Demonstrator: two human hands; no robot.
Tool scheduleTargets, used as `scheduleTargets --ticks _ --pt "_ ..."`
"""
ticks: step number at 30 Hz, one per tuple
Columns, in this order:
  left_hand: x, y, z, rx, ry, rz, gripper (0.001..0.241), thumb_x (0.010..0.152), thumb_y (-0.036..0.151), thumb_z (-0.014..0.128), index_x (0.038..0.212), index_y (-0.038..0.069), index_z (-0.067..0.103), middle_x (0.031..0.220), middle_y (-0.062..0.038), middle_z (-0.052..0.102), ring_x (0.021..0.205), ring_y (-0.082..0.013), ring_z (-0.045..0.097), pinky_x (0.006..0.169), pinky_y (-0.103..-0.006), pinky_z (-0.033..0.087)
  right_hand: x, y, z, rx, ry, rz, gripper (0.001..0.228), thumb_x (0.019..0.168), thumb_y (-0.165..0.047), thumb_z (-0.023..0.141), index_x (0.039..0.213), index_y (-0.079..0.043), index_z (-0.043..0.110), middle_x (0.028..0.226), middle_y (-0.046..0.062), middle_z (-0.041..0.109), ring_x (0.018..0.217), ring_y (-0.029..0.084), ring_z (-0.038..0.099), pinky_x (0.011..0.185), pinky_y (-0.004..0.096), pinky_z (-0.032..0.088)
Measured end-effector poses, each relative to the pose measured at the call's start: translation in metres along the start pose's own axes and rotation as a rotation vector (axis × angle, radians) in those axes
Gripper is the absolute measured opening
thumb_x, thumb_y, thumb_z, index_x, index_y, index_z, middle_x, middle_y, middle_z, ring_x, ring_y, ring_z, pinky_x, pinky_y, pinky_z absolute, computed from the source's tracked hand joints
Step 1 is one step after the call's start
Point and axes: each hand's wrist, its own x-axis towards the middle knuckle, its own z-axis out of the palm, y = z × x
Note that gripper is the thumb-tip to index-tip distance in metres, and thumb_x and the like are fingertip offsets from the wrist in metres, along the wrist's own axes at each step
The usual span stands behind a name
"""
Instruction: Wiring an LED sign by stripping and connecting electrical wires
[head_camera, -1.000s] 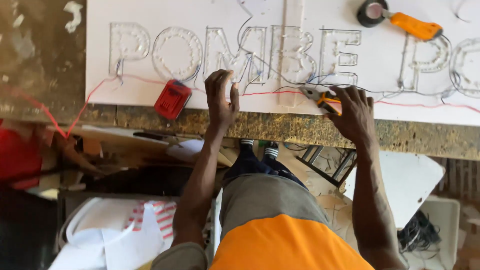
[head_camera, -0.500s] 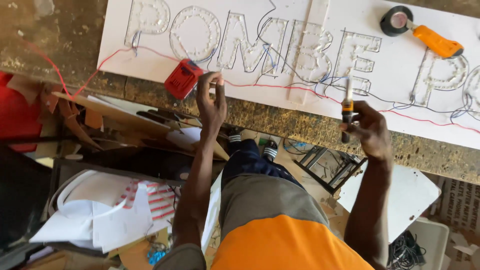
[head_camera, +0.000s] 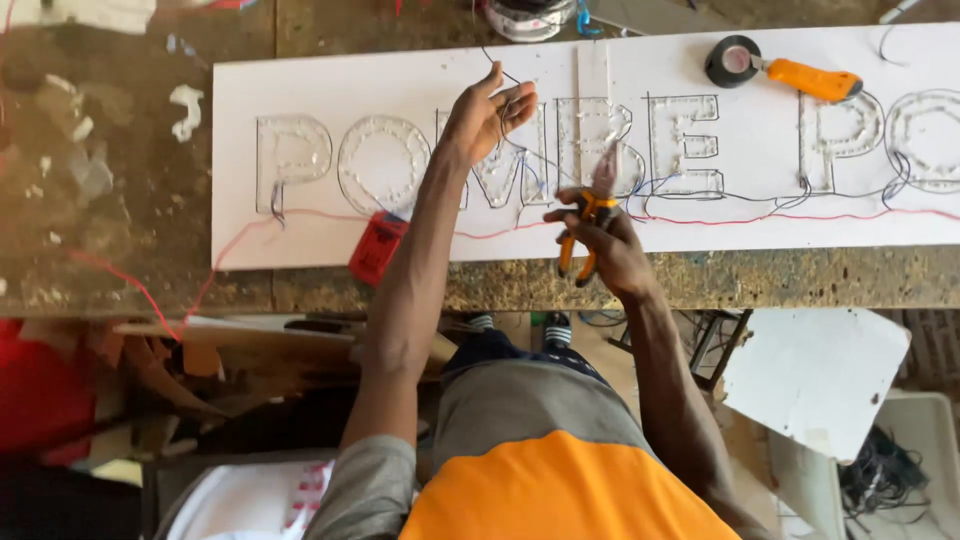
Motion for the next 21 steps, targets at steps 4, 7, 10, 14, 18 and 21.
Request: scheduleTargets --ticks 4,7,10,14,18,21 --pt "0.062 0.017 -0.013 -0.156 0.115 -0.021 0.054 0.100 0.032 0.076 0.142 0.002 0.060 0.137 -0.034 0.067 0.117 -0.0379 0.071 0.104 -0.0579 0.066 0.046 0.010 0.049 0.014 0.093 -0.032 0.066 0.113 -0.012 0.067 0.175 -0.009 0.044 0.141 0.005 0.063 0.135 0.030 0.074 0.094 0.039 0.064" --pt "0.094 0.019 -0.038 -0.295 0.199 -0.015 0.043 0.097 0.036 0.081 0.106 -0.001 0.061 0.097 -0.016 0.063 0.088 -0.0324 0.068 0.085 -0.0514 0.068 0.079 0.020 0.083 -0.037 0.200 -0.080 0.080 0.110 -0.022 0.076 0.178 -0.008 0.036 0.140 0.008 0.069 0.132 0.028 0.077 0.121 0.046 0.055" --pt "0.074 0.023 -0.045 -0.108 0.079 0.063 0.060 0.110 0.057 0.056 0.140 0.006 0.069 0.074 -0.003 0.056 0.076 -0.0204 0.065 0.081 -0.0417 0.060 0.102 0.033 0.103 -0.136 0.230 -0.161 0.044 0.110 -0.038 0.074 0.140 -0.007 0.066 0.145 0.006 0.052 0.135 0.027 0.073 0.111 0.046 0.063" --pt "0.017 0.048 -0.047 -0.040 -0.091 0.140 0.036 0.106 0.046 0.068 0.100 0.010 0.070 0.077 -0.007 0.065 0.080 -0.0233 0.068 0.080 -0.0389 0.059 0.108 0.048 0.113 -0.130 0.207 -0.060 0.046 0.106 -0.038 0.077 0.137 -0.006 0.066 0.125 0.006 0.074 0.110 0.019 0.073 0.102 0.039 0.060" --pt "0.010 0.088 -0.113 -0.317 -0.245 0.162 0.024 0.110 0.037 0.073 0.108 0.013 0.078 0.084 0.005 0.060 0.064 -0.0092 0.048 0.060 -0.0279 0.038 0.089 0.087 0.100 -0.026 0.148 -0.132 0.035 0.110 -0.015 0.073 0.141 0.000 0.065 0.114 0.003 0.074 0.114 0.017 0.072 0.109 0.039 0.063" --pt "-0.089 0.134 -0.088 -0.070 -0.217 0.254 0.037 0.106 0.049 0.073 0.096 0.013 0.074 0.063 0.005 0.031 0.051 -0.0101 0.034 0.053 -0.0304 0.029 0.086 0.071 0.112 -0.273 0.344 0.000 0.021 0.110 -0.022 0.076 0.125 -0.012 0.066 0.111 -0.001 0.070 0.100 0.013 0.066 0.092 0.032 0.057"
